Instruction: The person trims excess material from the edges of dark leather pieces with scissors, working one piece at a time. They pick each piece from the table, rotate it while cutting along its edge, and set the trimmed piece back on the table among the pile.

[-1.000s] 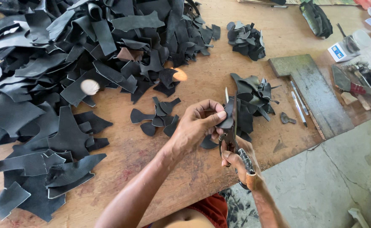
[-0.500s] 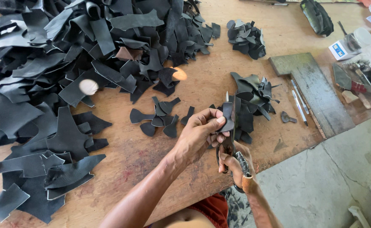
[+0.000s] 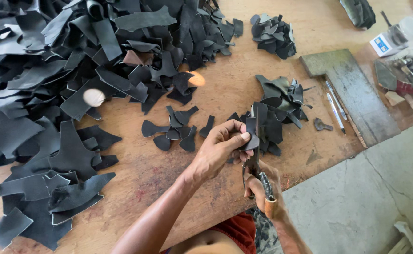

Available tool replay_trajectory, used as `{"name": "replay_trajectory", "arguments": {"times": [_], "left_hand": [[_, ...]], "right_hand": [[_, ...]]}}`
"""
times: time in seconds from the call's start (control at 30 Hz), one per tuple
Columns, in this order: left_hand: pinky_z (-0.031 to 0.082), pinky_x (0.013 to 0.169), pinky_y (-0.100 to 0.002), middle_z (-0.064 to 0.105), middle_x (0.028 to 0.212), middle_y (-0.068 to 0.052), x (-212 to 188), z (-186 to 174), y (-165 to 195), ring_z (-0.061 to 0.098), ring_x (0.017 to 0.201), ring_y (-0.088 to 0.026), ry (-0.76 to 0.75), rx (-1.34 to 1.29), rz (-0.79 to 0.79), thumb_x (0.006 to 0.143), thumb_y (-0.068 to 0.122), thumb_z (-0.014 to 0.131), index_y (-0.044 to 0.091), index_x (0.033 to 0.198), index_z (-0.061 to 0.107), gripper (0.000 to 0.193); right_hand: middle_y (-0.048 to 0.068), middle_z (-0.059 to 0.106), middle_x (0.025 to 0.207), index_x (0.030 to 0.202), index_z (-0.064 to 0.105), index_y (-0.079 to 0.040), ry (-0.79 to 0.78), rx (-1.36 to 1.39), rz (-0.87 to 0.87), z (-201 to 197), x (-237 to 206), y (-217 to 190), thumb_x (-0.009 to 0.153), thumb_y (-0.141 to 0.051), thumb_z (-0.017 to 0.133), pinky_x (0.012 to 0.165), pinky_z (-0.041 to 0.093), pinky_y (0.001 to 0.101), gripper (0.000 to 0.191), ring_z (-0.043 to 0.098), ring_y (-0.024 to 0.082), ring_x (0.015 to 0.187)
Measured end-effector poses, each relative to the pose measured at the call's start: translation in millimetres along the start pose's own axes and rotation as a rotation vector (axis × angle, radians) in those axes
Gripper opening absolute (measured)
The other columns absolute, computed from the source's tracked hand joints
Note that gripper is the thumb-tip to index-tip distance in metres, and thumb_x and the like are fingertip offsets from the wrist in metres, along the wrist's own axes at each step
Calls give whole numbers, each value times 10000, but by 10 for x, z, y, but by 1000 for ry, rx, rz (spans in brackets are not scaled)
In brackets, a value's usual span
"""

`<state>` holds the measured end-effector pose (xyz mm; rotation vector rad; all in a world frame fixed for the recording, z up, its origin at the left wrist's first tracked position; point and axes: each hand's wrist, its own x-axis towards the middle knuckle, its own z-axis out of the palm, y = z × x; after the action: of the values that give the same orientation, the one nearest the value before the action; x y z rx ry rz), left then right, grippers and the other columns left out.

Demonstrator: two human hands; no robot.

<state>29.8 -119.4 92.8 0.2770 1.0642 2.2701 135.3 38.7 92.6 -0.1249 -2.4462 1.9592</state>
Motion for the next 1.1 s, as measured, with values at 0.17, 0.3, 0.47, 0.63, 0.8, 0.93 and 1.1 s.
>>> {"name": "replay_trajectory", "arguments": {"times": [0.17,0.3,0.47,0.63,0.8,0.93,1.1], "left_hand": [[454,542,-209,698,808,-47,6,16,26,642,653,-75,-20,66,-13,1031,203,617,73,1059,579,138],[519,591,-219,693,836,-25,-4,34,49,655,708,-56,-5,137,48,1048,242,612,52,1043,591,191],[489,519,-211,688,785,-12,-37,66,99,623,638,-50,79,351,25,1024,274,606,54,1023,630,220],[465,486,-212,692,761,-14,-121,117,50,598,585,-53,57,347,-32,1016,264,617,56,1009,657,213],[434,452,-212,696,729,-19,-170,61,-128,567,528,-59,44,253,-145,1013,249,625,47,982,655,207],[473,466,-229,689,717,-35,-158,-9,-300,592,545,-72,63,247,-163,1009,237,634,38,981,659,203],[562,581,-259,731,844,-58,-79,-174,-413,674,696,-116,67,303,-157,986,199,638,34,1065,629,184]], "right_hand": [[18,542,556,871,655,-25,37,-51,28,-19,-34,53,840,-198,569,387,429,286,196,510,105,408],[0,521,525,819,622,-36,66,-74,13,24,-70,197,822,-154,587,338,381,288,123,459,95,372],[11,527,505,738,575,-18,41,-150,-7,5,-151,217,822,-96,605,385,399,296,119,514,100,395],[20,581,540,795,629,-26,31,-181,99,-23,-238,162,808,-97,626,409,450,314,72,561,118,436],[1,596,661,819,600,-26,-5,-325,-202,-36,-379,302,858,-103,583,427,446,306,88,576,106,450],[62,575,507,770,667,3,57,-101,314,21,-509,450,864,-113,622,327,394,329,156,531,157,346],[65,577,543,905,686,-33,74,-32,476,-57,-415,572,877,-151,627,299,428,311,135,515,127,350]]}}
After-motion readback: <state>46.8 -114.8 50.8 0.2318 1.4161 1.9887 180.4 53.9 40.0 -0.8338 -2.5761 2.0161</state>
